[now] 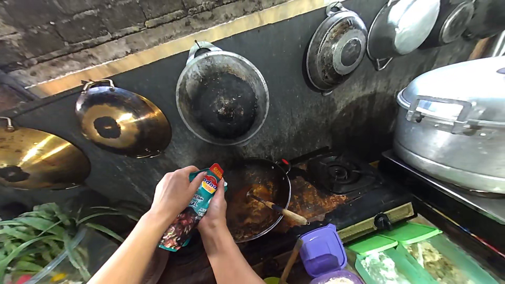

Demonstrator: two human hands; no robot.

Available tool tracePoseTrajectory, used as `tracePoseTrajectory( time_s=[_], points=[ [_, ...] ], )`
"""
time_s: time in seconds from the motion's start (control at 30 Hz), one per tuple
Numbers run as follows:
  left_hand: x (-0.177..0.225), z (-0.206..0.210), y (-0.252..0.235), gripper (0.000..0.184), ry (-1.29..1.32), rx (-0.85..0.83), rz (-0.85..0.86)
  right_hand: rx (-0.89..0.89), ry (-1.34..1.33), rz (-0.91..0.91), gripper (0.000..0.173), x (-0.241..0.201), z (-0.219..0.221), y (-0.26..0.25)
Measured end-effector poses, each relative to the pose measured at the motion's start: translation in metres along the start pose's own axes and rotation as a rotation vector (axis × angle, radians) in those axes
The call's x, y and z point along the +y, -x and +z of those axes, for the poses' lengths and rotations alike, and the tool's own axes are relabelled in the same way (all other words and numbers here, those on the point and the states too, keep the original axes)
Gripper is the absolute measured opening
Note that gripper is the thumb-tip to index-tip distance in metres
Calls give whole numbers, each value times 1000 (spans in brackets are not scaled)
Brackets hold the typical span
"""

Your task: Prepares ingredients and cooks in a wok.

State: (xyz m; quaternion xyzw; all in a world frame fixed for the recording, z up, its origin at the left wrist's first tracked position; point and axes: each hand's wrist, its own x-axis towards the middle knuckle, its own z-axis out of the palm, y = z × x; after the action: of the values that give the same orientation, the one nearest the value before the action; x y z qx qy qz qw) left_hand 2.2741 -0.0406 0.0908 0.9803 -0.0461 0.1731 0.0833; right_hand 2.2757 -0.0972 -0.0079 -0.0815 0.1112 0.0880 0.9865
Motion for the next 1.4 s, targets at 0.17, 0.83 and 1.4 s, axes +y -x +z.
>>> tracePoseTrajectory(
  time_s=[0.17, 0.83, 1.4],
  points=[
    [-22, 9, 4, 24, 66, 90, 130, 20, 6, 4, 64, 0, -3, 1],
    [29, 1, -36, 47, -625, -433, 227, 74, -23, 37, 62, 19, -16, 6],
    [77, -12, -66, 40, -795, -649, 487, 4, -234, 42, 63, 9, 7, 16]
  ],
)
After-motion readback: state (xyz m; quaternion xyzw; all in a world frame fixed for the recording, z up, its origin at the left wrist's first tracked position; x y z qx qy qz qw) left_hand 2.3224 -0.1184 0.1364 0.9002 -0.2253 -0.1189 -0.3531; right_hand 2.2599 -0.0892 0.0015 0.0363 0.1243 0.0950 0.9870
